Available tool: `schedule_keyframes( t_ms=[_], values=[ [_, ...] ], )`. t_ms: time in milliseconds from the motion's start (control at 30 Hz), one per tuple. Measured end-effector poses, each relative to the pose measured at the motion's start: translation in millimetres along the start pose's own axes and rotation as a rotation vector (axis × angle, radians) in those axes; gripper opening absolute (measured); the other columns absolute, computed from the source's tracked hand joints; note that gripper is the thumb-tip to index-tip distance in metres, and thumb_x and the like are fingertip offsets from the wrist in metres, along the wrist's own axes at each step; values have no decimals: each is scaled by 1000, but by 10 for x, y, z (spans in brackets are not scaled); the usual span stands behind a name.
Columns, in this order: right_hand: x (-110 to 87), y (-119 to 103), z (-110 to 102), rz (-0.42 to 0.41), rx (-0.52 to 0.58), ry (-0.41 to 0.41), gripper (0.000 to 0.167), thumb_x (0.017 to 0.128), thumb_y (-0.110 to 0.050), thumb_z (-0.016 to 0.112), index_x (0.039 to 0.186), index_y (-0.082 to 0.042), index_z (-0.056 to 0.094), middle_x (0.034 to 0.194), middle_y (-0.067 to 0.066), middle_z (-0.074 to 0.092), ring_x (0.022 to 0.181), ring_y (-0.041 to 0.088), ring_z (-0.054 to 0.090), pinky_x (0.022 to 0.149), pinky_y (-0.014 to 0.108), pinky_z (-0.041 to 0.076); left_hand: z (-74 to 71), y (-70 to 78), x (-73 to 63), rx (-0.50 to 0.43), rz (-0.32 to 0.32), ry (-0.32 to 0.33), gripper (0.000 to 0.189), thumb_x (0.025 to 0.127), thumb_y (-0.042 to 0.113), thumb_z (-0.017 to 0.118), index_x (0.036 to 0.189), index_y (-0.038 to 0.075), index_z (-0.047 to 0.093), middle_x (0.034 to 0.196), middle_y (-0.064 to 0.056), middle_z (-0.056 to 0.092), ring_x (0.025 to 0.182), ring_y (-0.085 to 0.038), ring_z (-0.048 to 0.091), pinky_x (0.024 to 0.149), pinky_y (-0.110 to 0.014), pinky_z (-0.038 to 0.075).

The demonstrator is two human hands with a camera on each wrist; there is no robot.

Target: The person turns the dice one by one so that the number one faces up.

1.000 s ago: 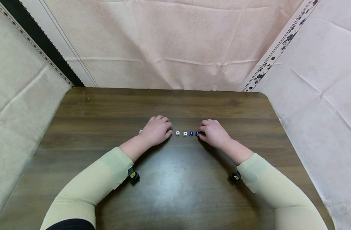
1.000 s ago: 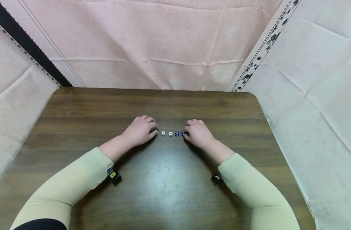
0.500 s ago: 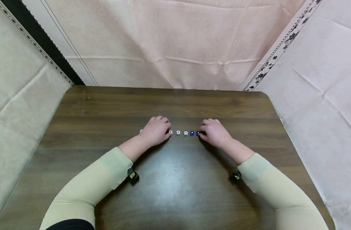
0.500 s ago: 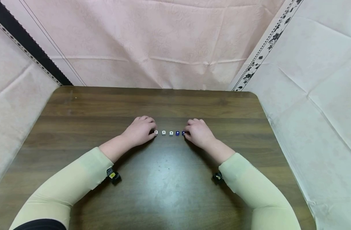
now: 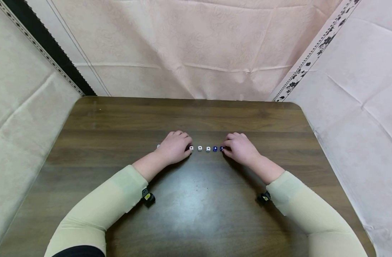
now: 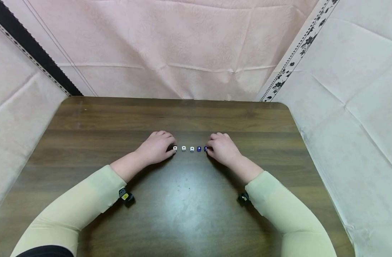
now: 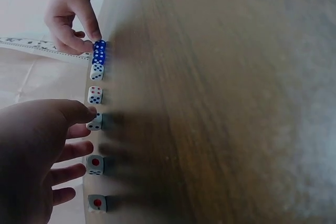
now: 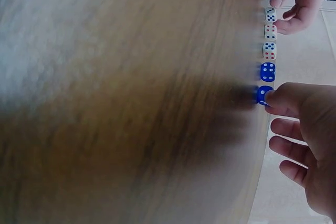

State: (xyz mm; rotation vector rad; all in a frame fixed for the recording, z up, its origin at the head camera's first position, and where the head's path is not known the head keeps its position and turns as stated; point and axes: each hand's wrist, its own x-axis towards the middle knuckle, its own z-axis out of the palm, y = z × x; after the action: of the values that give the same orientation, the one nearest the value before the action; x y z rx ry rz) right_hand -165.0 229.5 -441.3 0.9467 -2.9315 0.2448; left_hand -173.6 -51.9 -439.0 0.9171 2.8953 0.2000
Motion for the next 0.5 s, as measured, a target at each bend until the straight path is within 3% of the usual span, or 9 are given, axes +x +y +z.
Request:
schedule_keyframes(
  t_ms=[500],
  values=[
    [-7,-8,4,-8,2,15,13,89,-20,73,97,-11,78,87,2,58,84,24,54,76,43,42,-64,-226,-266,-21,-7,28,30,96,33,63,120,16,66,124,-4,62,126,-28,50,109,-50,34]
  ],
)
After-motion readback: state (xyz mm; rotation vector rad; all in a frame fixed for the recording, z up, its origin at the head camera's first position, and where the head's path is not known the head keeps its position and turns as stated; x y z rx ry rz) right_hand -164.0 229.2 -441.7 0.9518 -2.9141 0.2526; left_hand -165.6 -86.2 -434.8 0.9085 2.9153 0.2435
